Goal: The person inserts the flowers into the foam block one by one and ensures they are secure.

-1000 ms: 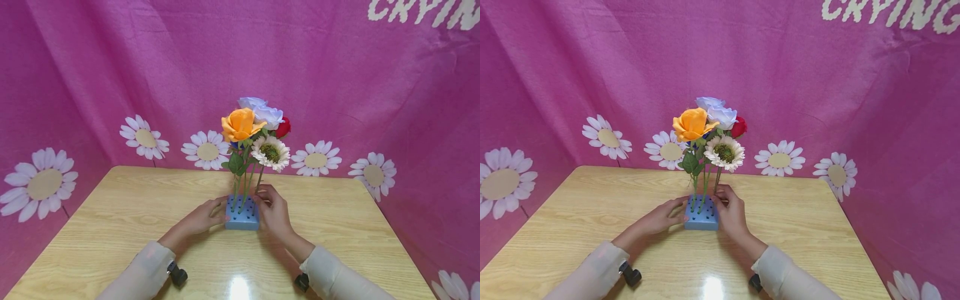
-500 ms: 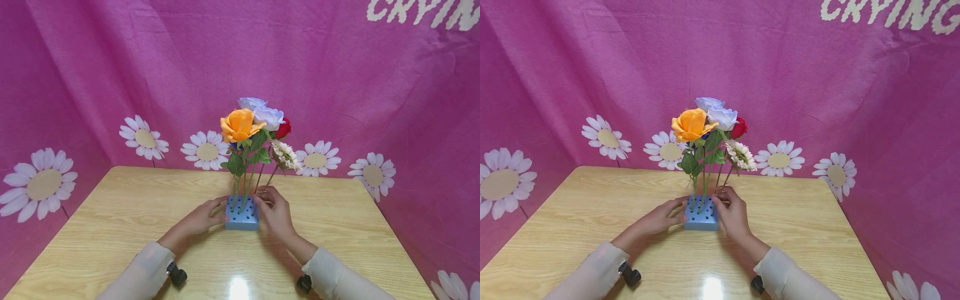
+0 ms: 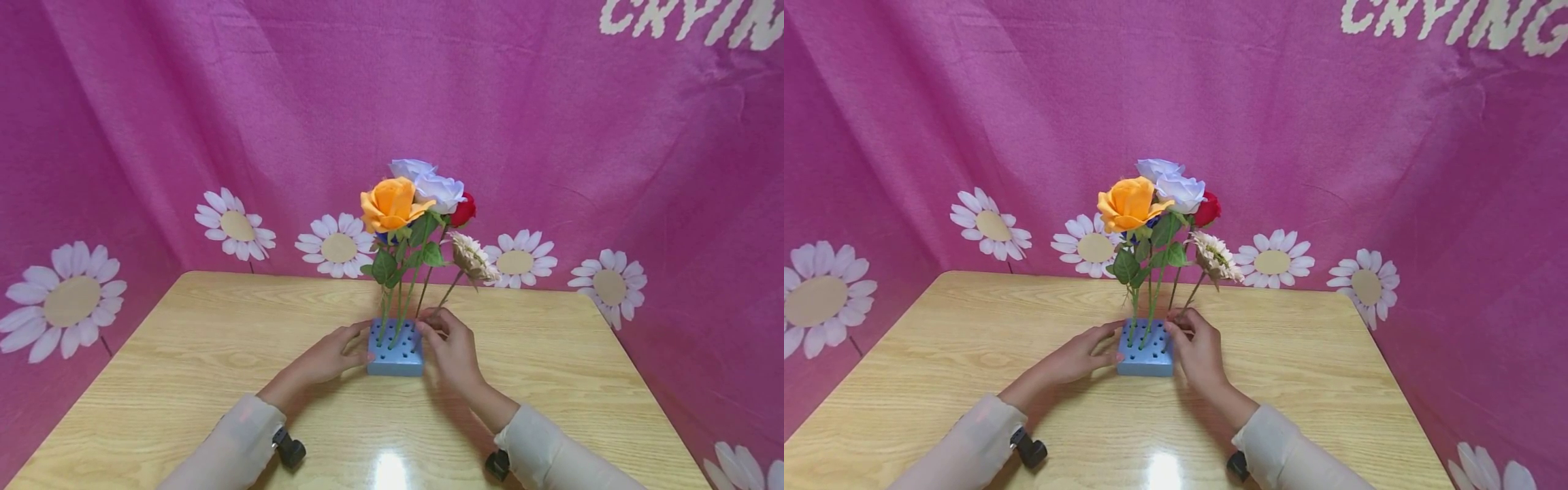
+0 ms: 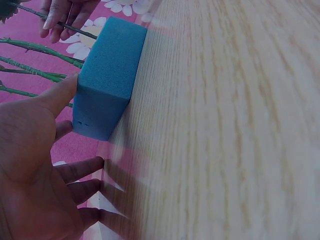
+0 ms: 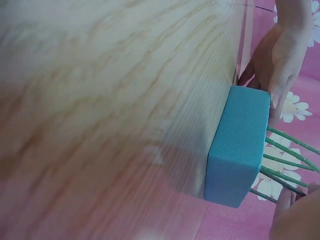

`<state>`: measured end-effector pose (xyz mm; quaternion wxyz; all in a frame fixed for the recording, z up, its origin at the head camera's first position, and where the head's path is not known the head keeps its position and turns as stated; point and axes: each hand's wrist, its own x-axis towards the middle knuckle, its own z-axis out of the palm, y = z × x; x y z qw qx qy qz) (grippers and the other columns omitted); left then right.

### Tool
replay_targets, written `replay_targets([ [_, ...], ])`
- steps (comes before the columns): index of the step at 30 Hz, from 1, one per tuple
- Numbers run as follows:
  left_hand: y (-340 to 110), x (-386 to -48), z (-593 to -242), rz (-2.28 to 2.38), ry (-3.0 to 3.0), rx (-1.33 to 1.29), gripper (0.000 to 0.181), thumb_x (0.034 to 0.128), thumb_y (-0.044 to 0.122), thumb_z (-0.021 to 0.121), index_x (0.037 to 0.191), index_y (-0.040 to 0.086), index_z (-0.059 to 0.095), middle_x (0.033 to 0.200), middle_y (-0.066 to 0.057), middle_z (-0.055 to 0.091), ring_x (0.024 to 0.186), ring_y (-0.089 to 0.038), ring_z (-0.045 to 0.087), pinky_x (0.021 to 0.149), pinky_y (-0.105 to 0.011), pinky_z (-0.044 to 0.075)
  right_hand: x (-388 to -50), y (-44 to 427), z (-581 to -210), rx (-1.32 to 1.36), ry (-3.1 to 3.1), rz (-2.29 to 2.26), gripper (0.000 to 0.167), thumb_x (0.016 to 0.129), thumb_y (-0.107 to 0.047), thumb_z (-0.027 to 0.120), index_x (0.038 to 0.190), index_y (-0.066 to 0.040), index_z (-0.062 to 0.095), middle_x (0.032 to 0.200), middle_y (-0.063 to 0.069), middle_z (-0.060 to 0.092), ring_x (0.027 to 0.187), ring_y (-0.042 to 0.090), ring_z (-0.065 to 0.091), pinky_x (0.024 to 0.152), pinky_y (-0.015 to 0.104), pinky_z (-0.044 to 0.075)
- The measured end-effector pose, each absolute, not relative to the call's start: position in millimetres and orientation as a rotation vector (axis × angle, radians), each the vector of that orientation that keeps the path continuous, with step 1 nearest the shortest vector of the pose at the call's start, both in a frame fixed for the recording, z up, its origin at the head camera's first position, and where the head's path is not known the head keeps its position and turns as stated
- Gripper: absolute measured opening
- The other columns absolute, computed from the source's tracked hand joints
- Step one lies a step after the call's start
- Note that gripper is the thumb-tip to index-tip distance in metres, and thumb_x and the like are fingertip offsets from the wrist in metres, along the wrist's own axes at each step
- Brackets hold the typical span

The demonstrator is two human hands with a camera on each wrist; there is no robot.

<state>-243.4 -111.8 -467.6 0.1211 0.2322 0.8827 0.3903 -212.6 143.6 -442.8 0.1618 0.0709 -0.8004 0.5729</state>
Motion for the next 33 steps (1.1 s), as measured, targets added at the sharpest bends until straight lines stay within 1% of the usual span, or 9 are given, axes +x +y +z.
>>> replay_targets([
  [4, -111.7, -244.4, -468.0, 1.137, 2.581, 0.686, 0.074, 0.0995, 0.046, 0.067, 0.162, 0.023, 0.035, 0.158, -0.019, 0.043, 0.146, -0.040, 0.040, 0.116, -0.061, 0.035, -212.2, 144.6, -443.1, 0.185, -2.286, 1.644, 0.009, 0.095, -0.008, 0.074, 0.103, -0.003, 0.073, 0.109, 0.013, 0.076, 0.099, 0.023, 0.074, 0.081, 0.022, 0.057],
  [8, -112.1, -244.6, -467.9, 1.133, 2.581, 0.683, 0.074, 0.0995, 0.046, 0.067, 0.162, 0.023, 0.035, 0.158, -0.020, 0.043, 0.146, -0.040, 0.040, 0.116, -0.061, 0.035, -211.8, 145.5, -444.3, 0.180, -2.283, 1.678, 0.011, 0.096, -0.008, 0.074, 0.103, -0.001, 0.073, 0.112, 0.016, 0.075, 0.104, 0.027, 0.073, 0.087, 0.027, 0.058],
  [11, -112.4, -244.7, -467.9, 1.131, 2.582, 0.681, 0.074, 0.0995, 0.046, 0.067, 0.162, 0.022, 0.035, 0.157, -0.020, 0.043, 0.146, -0.040, 0.040, 0.116, -0.061, 0.035, -211.1, 145.7, -444.7, 0.185, -2.278, 1.684, 0.012, 0.095, -0.009, 0.074, 0.104, -0.001, 0.073, 0.109, 0.015, 0.076, 0.104, 0.028, 0.073, 0.087, 0.028, 0.059],
  [15, -113.2, -245.1, -468.0, 1.129, 2.583, 0.678, 0.074, 0.0995, 0.046, 0.067, 0.162, 0.022, 0.035, 0.157, -0.020, 0.043, 0.146, -0.040, 0.040, 0.116, -0.061, 0.035, -210.9, 146.5, -445.3, 0.192, -2.277, 1.670, 0.012, 0.094, -0.008, 0.076, 0.105, -0.003, 0.073, 0.104, 0.012, 0.078, 0.097, 0.023, 0.074, 0.079, 0.021, 0.057],
  [19, -114.4, -245.9, -469.4, 1.134, 2.583, 0.679, 0.075, 0.0995, 0.047, 0.067, 0.162, 0.023, 0.034, 0.157, -0.019, 0.043, 0.146, -0.040, 0.040, 0.116, -0.061, 0.035, -210.4, 150.3, -447.0, 0.184, -2.289, 1.660, 0.015, 0.093, -0.008, 0.077, 0.107, -0.004, 0.073, 0.104, 0.011, 0.078, 0.094, 0.020, 0.074, 0.075, 0.020, 0.055],
  [23, -114.9, -246.0, -471.4, 1.131, 2.579, 0.690, 0.075, 0.0998, 0.048, 0.066, 0.163, 0.026, 0.033, 0.158, -0.019, 0.042, 0.146, -0.040, 0.041, 0.115, -0.061, 0.036, -207.5, 157.2, -448.5, 0.182, -2.311, 1.653, 0.021, 0.093, -0.010, 0.078, 0.111, -0.003, 0.072, 0.105, 0.011, 0.077, 0.096, 0.019, 0.073, 0.081, 0.021, 0.056],
  [26, -114.8, -245.6, -471.7, 1.122, 2.579, 0.711, 0.075, 0.1000, 0.049, 0.065, 0.163, 0.027, 0.032, 0.159, -0.018, 0.042, 0.146, -0.039, 0.041, 0.115, -0.060, 0.037, -203.7, 164.5, -449.0, 0.195, -2.339, 1.642, 0.024, 0.093, -0.013, 0.078, 0.114, -0.003, 0.072, 0.107, 0.010, 0.075, 0.100, 0.020, 0.072, 0.088, 0.024, 0.056],
  [30, -114.6, -244.7, -471.0, 1.115, 2.583, 0.730, 0.075, 0.0999, 0.049, 0.065, 0.163, 0.027, 0.032, 0.161, -0.015, 0.041, 0.146, -0.038, 0.041, 0.115, -0.059, 0.037, -196.9, 175.0, -448.8, 0.241, -2.387, 1.610, 0.029, 0.094, -0.016, 0.077, 0.119, -0.004, 0.070, 0.111, 0.008, 0.075, 0.104, 0.023, 0.072, 0.090, 0.028, 0.057],
  [33, -114.4, -243.7, -470.5, 1.103, 2.589, 0.722, 0.076, 0.0997, 0.050, 0.064, 0.164, 0.025, 0.031, 0.163, -0.012, 0.039, 0.147, -0.037, 0.040, 0.116, -0.059, 0.036, -192.4, 182.8, -449.0, 0.270, -2.418, 1.603, 0.033, 0.095, -0.017, 0.077, 0.124, -0.003, 0.067, 0.114, 0.010, 0.074, 0.107, 0.026, 0.071, 0.092, 0.030, 0.057],
])
